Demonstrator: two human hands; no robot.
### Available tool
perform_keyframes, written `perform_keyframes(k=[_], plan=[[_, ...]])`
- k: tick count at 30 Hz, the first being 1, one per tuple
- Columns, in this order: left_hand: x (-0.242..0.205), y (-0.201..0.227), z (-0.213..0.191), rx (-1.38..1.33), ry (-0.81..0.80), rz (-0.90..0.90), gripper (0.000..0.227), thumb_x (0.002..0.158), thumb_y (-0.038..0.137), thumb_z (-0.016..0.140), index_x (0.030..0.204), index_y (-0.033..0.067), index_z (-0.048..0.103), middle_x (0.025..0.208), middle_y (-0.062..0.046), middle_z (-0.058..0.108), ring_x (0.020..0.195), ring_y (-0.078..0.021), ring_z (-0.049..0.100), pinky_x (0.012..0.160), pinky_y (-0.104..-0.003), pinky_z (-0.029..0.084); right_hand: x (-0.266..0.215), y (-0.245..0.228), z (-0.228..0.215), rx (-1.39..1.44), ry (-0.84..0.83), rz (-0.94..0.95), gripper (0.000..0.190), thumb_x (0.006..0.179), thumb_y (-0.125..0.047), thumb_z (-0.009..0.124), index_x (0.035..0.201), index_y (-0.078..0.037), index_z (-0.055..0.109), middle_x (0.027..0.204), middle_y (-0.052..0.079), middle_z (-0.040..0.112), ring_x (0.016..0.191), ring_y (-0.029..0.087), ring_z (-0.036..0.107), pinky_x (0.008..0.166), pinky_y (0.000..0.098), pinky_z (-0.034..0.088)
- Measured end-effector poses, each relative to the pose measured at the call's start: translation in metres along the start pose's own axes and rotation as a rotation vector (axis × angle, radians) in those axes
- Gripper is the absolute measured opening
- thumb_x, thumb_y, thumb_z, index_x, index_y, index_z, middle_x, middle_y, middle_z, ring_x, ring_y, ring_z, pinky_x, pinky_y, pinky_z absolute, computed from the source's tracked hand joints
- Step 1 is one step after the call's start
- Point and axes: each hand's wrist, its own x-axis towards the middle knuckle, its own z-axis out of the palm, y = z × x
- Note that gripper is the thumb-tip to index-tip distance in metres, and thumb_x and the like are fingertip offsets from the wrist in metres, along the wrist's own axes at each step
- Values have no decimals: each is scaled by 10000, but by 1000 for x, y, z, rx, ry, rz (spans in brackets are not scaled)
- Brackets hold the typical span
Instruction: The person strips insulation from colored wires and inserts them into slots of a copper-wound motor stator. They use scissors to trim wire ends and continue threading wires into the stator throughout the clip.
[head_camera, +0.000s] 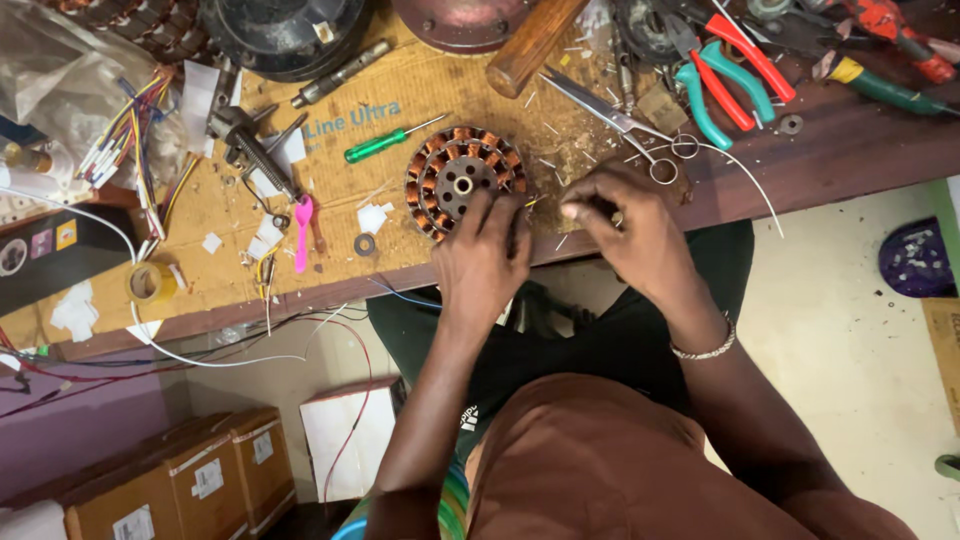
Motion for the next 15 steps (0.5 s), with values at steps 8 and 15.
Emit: perform_keyframes(k=[8,15], plan=[[-1,6,-2,-71,97,-3,223,918,128,738,1141,141,733,1065,-46,675,866,-289,725,769,-393,586,12,1,2,-75,36,22,110,940,-60,754,1017,3,706,976,104,715,898,206,707,782,335,529],[-3,6,-4,-141,89,-143,189,926,177,758,1115,185,772,1063,-40,716,821,-272,732,741,-389,591,5,9,6,-60,49,20,119,964,-40,735,1043,29,678,978,124,698,926,217,692,838,331,519]])
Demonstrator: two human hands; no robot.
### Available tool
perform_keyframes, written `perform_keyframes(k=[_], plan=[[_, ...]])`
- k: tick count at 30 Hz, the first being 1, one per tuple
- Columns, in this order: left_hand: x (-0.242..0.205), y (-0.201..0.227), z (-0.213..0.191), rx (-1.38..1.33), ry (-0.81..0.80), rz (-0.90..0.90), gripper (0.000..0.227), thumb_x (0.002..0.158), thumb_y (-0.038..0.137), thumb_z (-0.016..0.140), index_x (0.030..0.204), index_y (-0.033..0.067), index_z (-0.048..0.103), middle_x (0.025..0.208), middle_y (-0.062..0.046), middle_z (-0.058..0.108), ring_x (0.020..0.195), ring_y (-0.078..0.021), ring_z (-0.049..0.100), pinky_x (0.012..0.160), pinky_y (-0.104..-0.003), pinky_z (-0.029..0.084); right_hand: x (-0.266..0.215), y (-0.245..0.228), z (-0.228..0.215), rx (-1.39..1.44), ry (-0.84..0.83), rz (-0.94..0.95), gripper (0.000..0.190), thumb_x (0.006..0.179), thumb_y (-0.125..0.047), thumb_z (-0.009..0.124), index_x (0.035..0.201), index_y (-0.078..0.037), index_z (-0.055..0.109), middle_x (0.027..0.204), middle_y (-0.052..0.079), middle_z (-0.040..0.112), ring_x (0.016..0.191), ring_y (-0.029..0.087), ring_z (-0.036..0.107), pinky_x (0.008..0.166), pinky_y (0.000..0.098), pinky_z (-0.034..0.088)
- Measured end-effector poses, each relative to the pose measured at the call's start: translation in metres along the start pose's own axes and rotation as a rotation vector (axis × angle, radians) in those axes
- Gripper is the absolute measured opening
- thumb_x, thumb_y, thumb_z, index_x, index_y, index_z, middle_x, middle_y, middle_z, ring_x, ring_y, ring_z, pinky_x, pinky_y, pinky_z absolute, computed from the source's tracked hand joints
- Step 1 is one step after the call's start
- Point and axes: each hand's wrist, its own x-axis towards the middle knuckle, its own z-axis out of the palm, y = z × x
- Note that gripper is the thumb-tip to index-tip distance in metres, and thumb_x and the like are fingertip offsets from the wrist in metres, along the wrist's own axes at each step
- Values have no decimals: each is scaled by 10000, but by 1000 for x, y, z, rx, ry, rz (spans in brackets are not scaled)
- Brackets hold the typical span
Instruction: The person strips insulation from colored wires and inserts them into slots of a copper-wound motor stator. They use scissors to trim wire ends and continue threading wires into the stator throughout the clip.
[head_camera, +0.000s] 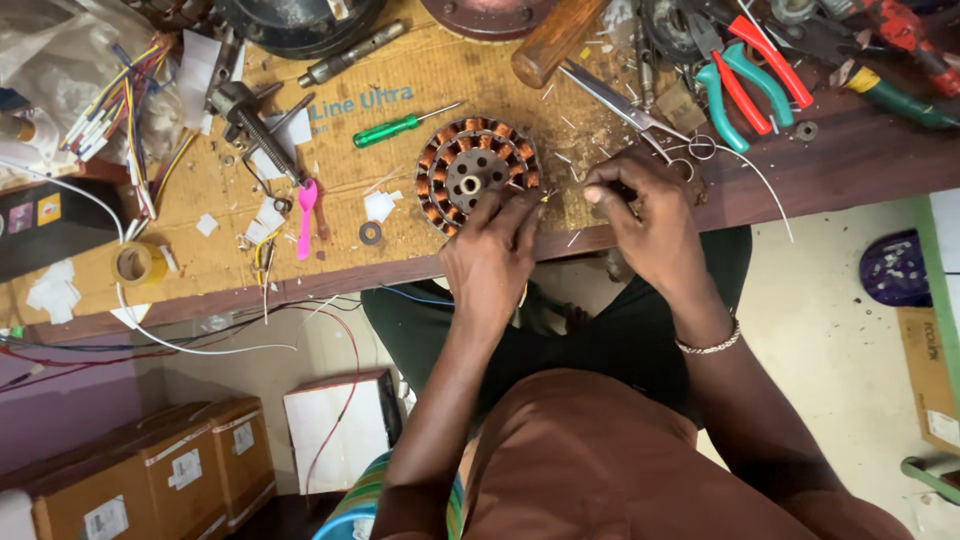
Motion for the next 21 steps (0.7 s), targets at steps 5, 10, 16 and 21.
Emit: perform_keyframes(k=[5,10,16,21], plan=[[-1,-1,2,41,29,-34,182,915,189,766,1097,189,774,1151,-45,732,860,-285,737,752,-388,598,-5,0,2,21,-5,34,96,977,-27,720,1040,33,677,976,116,698,915,197,684,827,319,519],[-5,-5,6,4,21,-19,206,918,154,758,1115,209,783,1094,-8,737,779,-236,739,697,-358,598,-7,-3,1,4,-19,19,87,977,-26,729,1023,30,680,977,112,711,924,184,699,839,311,529],[-6,-6,5,44,38,12,223,901,140,775,1108,220,792,990,3,706,711,-244,707,661,-374,582,-3,-10,0,-25,-20,-17,87,970,-13,731,1023,34,680,966,111,702,911,197,696,829,322,529],[-8,-8,6,45,42,44,251,865,126,778,1097,223,784,965,22,702,734,-238,703,678,-370,575,3,-18,-1,-67,-54,-77,96,969,-6,726,1034,35,668,972,114,680,903,219,691,817,336,524]])
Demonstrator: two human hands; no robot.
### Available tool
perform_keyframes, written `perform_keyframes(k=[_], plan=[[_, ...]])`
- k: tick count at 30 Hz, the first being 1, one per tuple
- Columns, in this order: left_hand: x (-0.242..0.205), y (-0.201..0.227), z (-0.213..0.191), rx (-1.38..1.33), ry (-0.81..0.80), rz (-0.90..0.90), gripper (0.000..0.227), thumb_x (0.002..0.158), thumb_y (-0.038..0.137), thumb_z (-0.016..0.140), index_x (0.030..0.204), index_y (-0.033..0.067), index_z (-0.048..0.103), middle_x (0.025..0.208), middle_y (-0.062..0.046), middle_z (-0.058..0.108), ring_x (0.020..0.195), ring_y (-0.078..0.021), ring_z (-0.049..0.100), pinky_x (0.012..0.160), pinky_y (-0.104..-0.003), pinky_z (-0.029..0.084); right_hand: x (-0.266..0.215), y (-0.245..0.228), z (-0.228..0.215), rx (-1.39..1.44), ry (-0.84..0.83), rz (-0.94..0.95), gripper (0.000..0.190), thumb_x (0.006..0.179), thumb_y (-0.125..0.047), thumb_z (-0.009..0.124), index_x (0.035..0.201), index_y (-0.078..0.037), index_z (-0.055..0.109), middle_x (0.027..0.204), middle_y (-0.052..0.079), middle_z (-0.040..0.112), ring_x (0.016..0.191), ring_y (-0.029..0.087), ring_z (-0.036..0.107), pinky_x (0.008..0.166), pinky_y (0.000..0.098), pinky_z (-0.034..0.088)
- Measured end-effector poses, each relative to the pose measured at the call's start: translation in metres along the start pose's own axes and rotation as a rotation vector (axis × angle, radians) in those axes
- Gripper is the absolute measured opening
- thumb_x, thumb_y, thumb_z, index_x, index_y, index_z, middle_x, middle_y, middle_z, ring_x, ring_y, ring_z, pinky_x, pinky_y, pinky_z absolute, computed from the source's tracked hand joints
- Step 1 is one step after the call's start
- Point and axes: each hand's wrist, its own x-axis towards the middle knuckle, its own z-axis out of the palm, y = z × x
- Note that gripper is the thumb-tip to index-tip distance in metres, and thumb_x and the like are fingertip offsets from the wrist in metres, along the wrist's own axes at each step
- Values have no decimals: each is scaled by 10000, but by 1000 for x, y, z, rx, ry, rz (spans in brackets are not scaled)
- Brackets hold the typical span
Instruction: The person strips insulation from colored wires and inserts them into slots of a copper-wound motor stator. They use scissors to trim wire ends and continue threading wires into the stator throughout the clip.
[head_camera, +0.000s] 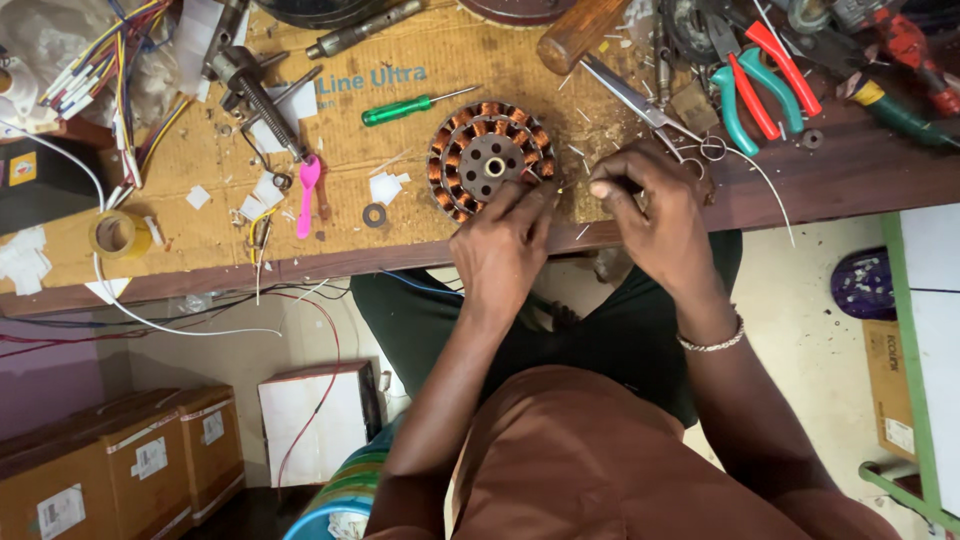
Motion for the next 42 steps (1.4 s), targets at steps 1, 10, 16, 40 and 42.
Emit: perform_keyframes(k=[1,10,16,40,42], plan=[[0,-2,0,-6,-3,14,251,861,124,779,1093,220,779,967,29,707,740,-232,704,683,-367,573,4,0,1,1,-18,-22,92,963,-6,722,1031,28,671,980,117,681,905,221,693,808,338,528],[-4,-16,4,-104,104,116,218,876,102,782,1085,166,777,943,18,706,721,-205,688,681,-342,562,24,18,23,-218,-49,-139,129,939,-90,776,1028,-8,731,1020,119,722,932,281,712,819,380,553],[-10,-22,13,-63,96,143,218,831,121,797,1045,148,765,947,0,711,759,-218,705,699,-356,562,-11,-4,6,-278,-159,-188,141,929,-119,735,1044,-37,747,1050,133,728,907,282,722,781,358,581],[-20,-31,23,-39,155,265,317,783,65,805,1093,105,756,853,-11,600,777,-186,643,687,-364,491,-10,6,9,-323,-99,-240,107,928,-73,794,1015,-22,758,1021,125,749,896,258,742,787,355,601],[-19,-32,23,-49,157,259,298,785,67,809,1076,111,759,834,-8,597,762,-181,640,673,-360,484,5,13,11,-283,-1,-238,120,952,-67,802,1042,-10,747,1049,130,749,932,260,740,808,354,598]])
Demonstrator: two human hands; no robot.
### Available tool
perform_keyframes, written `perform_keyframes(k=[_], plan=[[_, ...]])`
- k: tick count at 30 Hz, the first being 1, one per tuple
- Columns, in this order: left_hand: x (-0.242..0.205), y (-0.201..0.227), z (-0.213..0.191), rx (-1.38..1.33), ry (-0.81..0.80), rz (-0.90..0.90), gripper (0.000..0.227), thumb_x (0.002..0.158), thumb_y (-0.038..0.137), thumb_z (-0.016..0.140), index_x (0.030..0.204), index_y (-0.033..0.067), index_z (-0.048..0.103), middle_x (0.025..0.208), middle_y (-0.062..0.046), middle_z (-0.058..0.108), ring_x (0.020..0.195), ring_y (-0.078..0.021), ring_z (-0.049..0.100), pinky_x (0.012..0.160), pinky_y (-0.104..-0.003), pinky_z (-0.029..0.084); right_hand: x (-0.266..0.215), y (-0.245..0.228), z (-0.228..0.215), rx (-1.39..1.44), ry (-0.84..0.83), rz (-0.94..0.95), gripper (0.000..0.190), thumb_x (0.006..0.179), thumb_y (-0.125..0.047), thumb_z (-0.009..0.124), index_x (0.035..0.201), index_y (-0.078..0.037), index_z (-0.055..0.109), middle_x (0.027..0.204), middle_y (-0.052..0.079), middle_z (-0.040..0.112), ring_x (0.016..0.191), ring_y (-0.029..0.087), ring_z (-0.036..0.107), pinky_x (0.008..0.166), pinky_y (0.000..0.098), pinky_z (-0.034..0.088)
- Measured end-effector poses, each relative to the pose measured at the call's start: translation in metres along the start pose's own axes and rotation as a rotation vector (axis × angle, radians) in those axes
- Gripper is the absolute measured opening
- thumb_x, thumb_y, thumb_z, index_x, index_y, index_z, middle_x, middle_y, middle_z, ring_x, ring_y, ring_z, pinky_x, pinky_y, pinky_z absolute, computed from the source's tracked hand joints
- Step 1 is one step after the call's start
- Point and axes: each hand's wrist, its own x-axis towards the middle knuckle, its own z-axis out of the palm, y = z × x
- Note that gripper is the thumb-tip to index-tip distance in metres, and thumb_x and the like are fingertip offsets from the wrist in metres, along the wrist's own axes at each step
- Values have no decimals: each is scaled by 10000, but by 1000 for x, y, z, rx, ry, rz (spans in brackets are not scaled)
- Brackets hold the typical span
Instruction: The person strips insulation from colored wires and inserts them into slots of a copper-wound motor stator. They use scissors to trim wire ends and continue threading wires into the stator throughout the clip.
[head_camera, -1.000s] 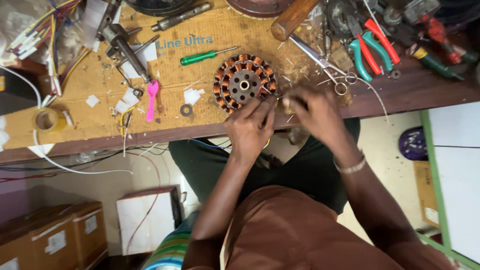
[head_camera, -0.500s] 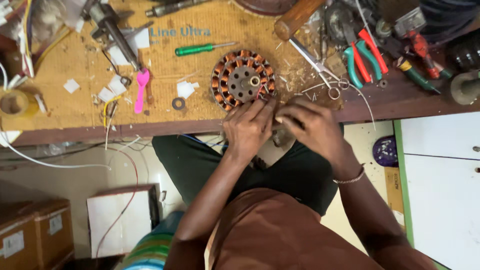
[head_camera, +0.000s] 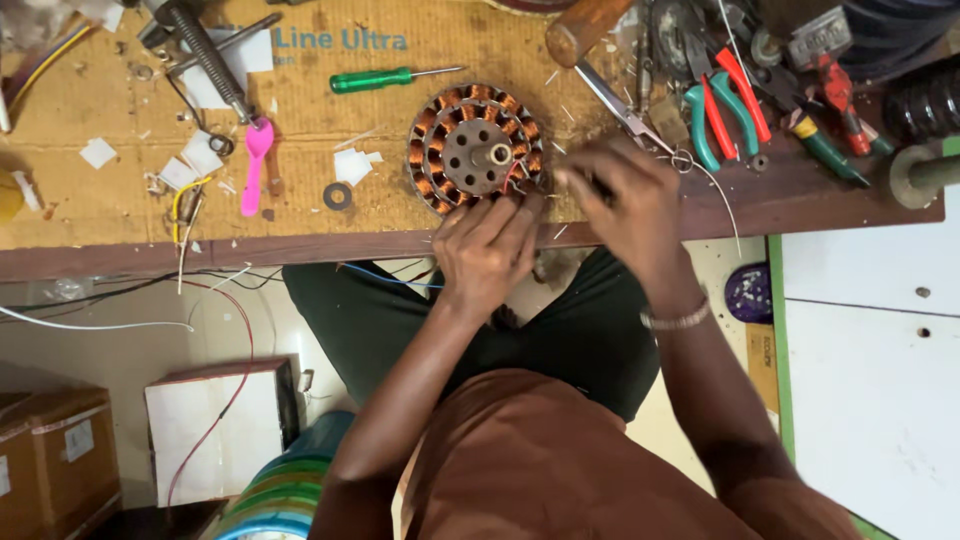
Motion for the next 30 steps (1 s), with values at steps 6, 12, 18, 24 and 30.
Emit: perform_keyframes(k=[6,12,18,24,30], plan=[[3,-2,-1,-29,80,31,241,810,64,800,1043,94,748,842,-12,611,765,-178,645,672,-348,479,6,-25,-4,79,-138,-20,137,878,-61,805,1001,-27,753,994,103,742,912,241,743,813,340,601],[1,-2,-6,-54,51,38,259,804,52,792,1062,73,770,816,-12,598,728,-181,625,655,-355,466,10,-4,4,34,-74,45,102,938,-44,795,1038,-29,784,1036,111,785,889,201,758,775,314,605],[4,-1,-7,-23,69,54,285,795,73,775,1080,85,776,794,-7,572,723,-175,614,655,-345,462,-16,0,4,67,-97,-75,92,938,-65,793,1026,-53,770,1024,95,772,908,196,758,811,311,625],[2,-2,-4,-8,80,68,236,837,60,769,1070,90,784,780,17,586,692,-131,595,637,-325,438,1,5,8,11,-86,11,74,962,-52,800,1036,-57,795,987,82,779,835,174,735,716,291,597],[-1,-5,5,43,92,91,200,863,42,781,1051,108,797,728,33,563,649,-109,572,581,-315,398,-13,-6,-1,4,-74,26,91,888,-71,849,963,-54,800,928,85,780,737,138,709,601,279,531]])
